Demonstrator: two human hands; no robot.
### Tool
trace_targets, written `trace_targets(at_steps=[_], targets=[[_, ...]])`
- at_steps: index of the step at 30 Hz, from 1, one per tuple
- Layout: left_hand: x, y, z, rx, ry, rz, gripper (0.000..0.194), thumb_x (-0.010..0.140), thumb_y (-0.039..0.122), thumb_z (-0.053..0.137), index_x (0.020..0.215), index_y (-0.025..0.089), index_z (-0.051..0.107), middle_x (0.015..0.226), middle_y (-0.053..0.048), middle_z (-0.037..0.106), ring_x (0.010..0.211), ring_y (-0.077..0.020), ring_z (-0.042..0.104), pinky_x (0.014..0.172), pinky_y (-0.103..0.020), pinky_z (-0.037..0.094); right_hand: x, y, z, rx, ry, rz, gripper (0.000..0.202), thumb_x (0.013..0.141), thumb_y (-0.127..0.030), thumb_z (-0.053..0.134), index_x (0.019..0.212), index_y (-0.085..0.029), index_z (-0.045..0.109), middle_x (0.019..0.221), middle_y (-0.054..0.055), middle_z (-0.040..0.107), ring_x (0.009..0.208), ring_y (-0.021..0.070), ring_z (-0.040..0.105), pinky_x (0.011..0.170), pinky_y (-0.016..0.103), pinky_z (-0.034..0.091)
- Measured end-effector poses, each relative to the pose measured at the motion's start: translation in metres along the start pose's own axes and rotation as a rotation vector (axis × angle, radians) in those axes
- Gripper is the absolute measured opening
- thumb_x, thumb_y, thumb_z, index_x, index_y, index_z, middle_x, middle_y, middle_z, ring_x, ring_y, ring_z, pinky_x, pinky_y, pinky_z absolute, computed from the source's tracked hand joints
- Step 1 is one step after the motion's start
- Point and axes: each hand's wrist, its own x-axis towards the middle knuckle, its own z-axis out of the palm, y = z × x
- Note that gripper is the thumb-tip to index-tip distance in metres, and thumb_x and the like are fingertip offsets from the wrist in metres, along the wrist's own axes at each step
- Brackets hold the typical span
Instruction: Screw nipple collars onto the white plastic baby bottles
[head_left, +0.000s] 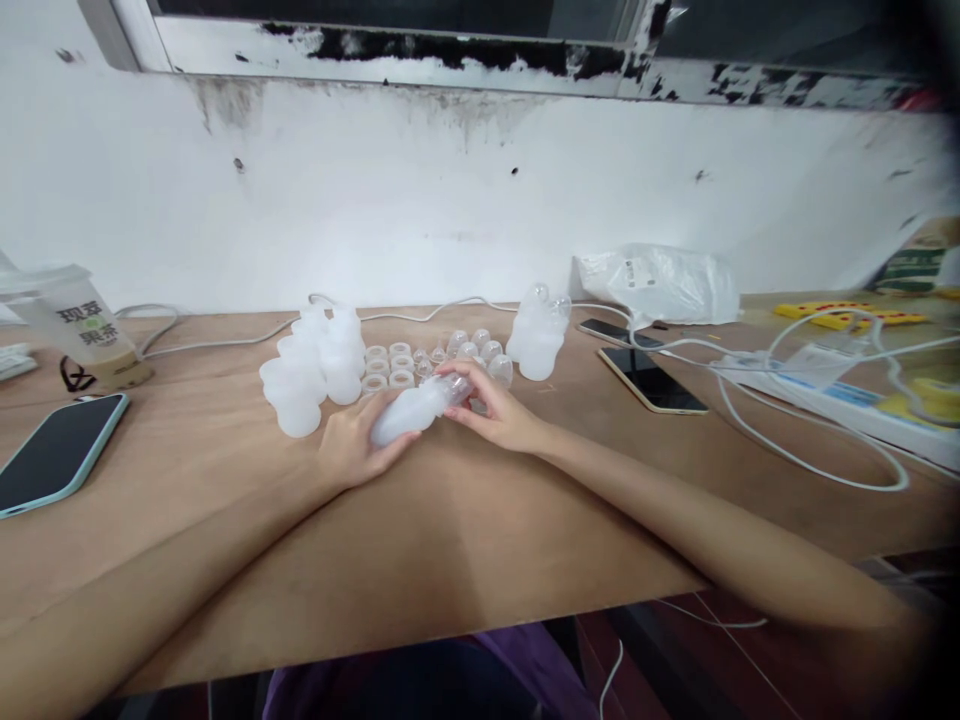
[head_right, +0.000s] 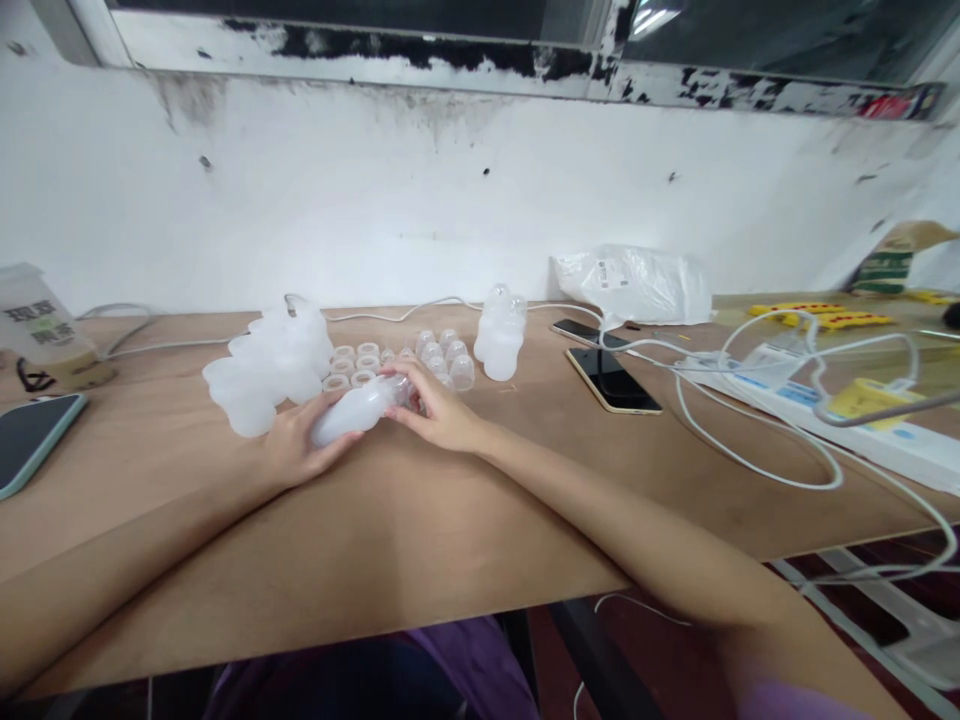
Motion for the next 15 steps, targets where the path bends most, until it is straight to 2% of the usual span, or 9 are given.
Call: trace_targets(at_steps=[8, 15], targets=[[0.0018, 0.0025, -0.0004, -0.145, -0.047, -0.037, 0.045, 0.071, 0.043, 0.051, 0.107, 0.016, 0.049, 0.100, -0.008, 0.060, 0.086, -0.0206, 0.058, 0.073, -0.030, 0.045, 0.0007, 0.0009, 0.0062, 0.003, -0.003, 0.002, 0.031, 0.080, -0.029, 0.045, 0.108, -0.023, 0.034, 0.104, 0.007, 0.040, 0.093, 0.0181, 0.043, 0.075, 0.032, 0.042], [0.0052, 0.0021, -0.0013, -0.337, -0.117, -0.074, 0.044, 0.071, 0.043, 0.052, 0.105, 0.014, 0.053, 0.093, -0.005, 0.062, 0.081, -0.0194, 0.058, 0.072, -0.029, 0.045, -0.0006, -0.0016, 0.0043, -0.022, 0.032, -0.111, 0.027, 0.079, -0.026, 0.047, 0.104, -0.023, 0.036, 0.102, 0.007, 0.039, 0.099, 0.0201, 0.040, 0.083, 0.038, 0.037]])
